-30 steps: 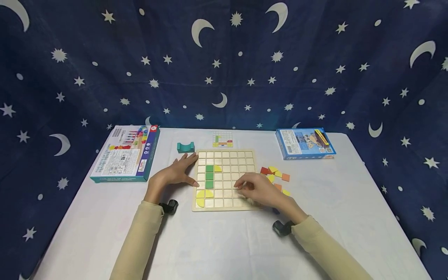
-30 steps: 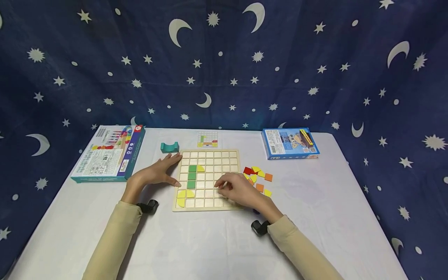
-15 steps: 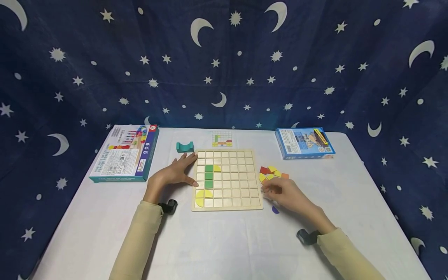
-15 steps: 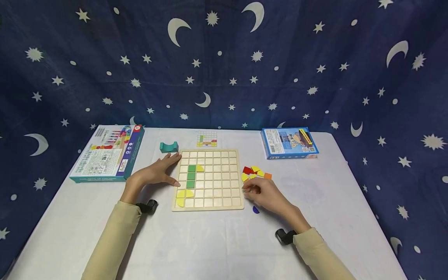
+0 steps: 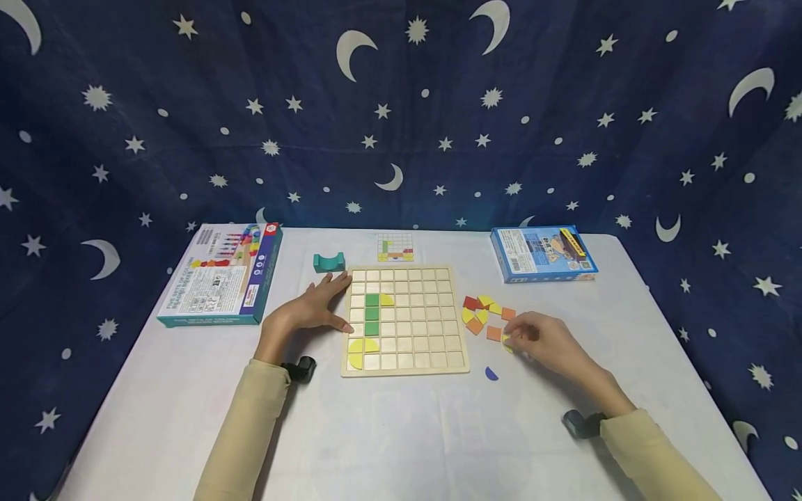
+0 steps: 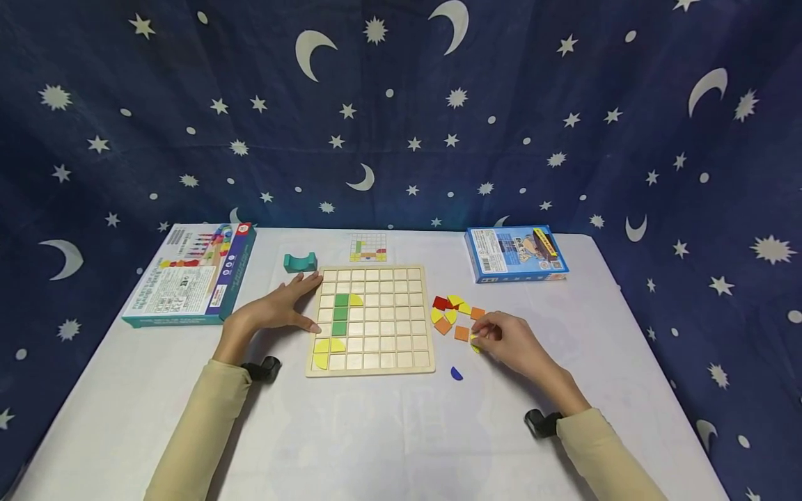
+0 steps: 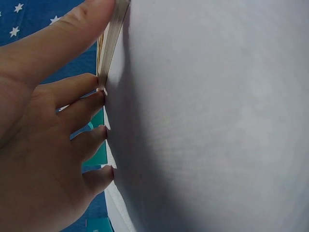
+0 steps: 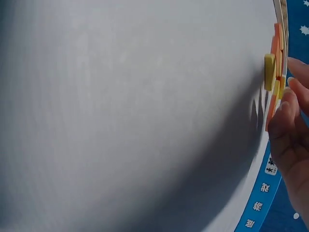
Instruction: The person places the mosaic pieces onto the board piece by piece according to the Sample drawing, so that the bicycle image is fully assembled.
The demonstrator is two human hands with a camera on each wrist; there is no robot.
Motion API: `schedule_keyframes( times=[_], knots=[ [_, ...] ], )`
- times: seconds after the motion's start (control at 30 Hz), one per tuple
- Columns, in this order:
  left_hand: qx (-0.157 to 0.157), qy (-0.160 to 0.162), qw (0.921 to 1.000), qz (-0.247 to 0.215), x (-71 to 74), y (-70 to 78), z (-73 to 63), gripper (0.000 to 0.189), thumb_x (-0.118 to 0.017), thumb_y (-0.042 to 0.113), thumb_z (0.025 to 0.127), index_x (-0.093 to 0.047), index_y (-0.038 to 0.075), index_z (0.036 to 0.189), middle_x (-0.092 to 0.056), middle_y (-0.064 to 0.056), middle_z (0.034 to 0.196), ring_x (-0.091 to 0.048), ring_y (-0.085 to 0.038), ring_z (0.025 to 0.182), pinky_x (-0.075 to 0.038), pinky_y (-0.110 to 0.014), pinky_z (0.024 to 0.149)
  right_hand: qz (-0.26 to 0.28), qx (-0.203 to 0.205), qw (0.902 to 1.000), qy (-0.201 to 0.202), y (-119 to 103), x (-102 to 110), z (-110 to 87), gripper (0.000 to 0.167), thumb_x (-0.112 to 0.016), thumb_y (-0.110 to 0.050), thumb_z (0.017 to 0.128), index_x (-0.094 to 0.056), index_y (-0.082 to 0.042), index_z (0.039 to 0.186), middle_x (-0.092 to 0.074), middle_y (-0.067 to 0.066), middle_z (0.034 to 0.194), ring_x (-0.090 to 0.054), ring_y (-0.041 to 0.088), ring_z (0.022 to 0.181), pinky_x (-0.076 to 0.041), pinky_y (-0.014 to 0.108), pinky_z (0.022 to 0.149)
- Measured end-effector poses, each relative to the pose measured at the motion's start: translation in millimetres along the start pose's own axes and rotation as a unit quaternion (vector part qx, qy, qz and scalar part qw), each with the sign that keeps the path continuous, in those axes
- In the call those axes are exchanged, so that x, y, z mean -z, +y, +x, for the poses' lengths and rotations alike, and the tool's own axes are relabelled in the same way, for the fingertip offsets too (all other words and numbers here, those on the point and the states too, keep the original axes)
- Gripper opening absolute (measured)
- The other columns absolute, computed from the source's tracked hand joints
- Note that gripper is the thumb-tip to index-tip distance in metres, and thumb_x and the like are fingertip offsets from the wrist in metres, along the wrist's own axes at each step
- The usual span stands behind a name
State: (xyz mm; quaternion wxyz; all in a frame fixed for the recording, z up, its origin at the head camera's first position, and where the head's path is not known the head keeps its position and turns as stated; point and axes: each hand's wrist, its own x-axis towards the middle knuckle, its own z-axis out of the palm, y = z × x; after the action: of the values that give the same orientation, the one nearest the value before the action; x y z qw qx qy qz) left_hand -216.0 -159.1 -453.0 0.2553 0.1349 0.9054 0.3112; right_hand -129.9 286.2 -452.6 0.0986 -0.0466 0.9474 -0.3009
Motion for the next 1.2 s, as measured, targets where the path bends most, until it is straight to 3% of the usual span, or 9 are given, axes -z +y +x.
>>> schedule_keyframes(
  times=[0.2, 0.3, 0.5, 0.93, 1.2],
  knots=[
    [-0.003, 0.001, 1.0000, 0.003, -0.1, -0.1, 0.7, 0.115, -0.091, 0.032, 0.077, -0.020, 0.014, 0.166, -0.009, -0.013, 0.174, 0.006, -0.044, 0.159, 0.000, -0.073, 0.122, -0.033, -0.012, 0.9992, -0.021, -1, 1, 2.8, 0.027, -0.084, -0.019, 0.086, -0.075, -0.005, 0.107, -0.064, 0.003, 0.088, -0.053, 0.020, 0.082, -0.047, 0.025, 0.065],
    [-0.008, 0.000, 1.0000, 0.003, 0.4, 0.3, 0.8, 0.115, -0.091, 0.032, 0.076, -0.020, 0.013, 0.166, -0.009, -0.013, 0.174, 0.006, -0.044, 0.159, 0.001, -0.073, 0.122, -0.042, -0.026, 0.9983, -0.031, -3, -1, 4.3, 0.024, -0.084, -0.017, 0.085, -0.075, -0.005, 0.104, -0.063, 0.004, 0.087, -0.053, 0.020, 0.083, -0.047, 0.028, 0.068],
    [-0.009, 0.000, 1.0000, 0.001, 0.2, -0.5, 1.6, 0.115, -0.091, 0.032, 0.077, -0.020, 0.013, 0.166, -0.009, -0.014, 0.173, 0.006, -0.045, 0.159, 0.000, -0.073, 0.122, -0.038, -0.013, 0.9982, -0.043, -7, -2, 5.0, 0.017, -0.083, -0.012, 0.085, -0.072, -0.009, 0.096, -0.059, 0.003, 0.082, -0.053, 0.020, 0.082, -0.046, 0.029, 0.069],
    [0.008, 0.002, 1.0000, 0.000, -0.5, -1.7, 0.8, 0.116, -0.091, 0.033, 0.076, -0.021, 0.017, 0.166, -0.009, -0.011, 0.174, 0.006, -0.049, 0.157, -0.002, -0.078, 0.118, 0.039, 0.034, 0.9977, -0.043, -21, -8, 3.2, 0.015, -0.079, -0.013, 0.089, -0.076, -0.013, 0.105, -0.068, -0.002, 0.084, -0.059, 0.017, 0.081, -0.052, 0.021, 0.066],
    [-0.003, -0.002, 1.0000, -0.001, -0.3, -2.1, 1.2, 0.116, -0.091, 0.034, 0.076, -0.020, 0.016, 0.166, -0.009, -0.012, 0.174, 0.006, -0.046, 0.158, -0.001, -0.075, 0.121, 0.067, 0.078, 0.9941, -0.034, -36, -18, 10.9, 0.023, -0.080, -0.009, 0.088, -0.077, -0.013, 0.110, -0.068, -0.001, 0.094, -0.060, 0.018, 0.085, -0.055, 0.021, 0.073]
  ],
)
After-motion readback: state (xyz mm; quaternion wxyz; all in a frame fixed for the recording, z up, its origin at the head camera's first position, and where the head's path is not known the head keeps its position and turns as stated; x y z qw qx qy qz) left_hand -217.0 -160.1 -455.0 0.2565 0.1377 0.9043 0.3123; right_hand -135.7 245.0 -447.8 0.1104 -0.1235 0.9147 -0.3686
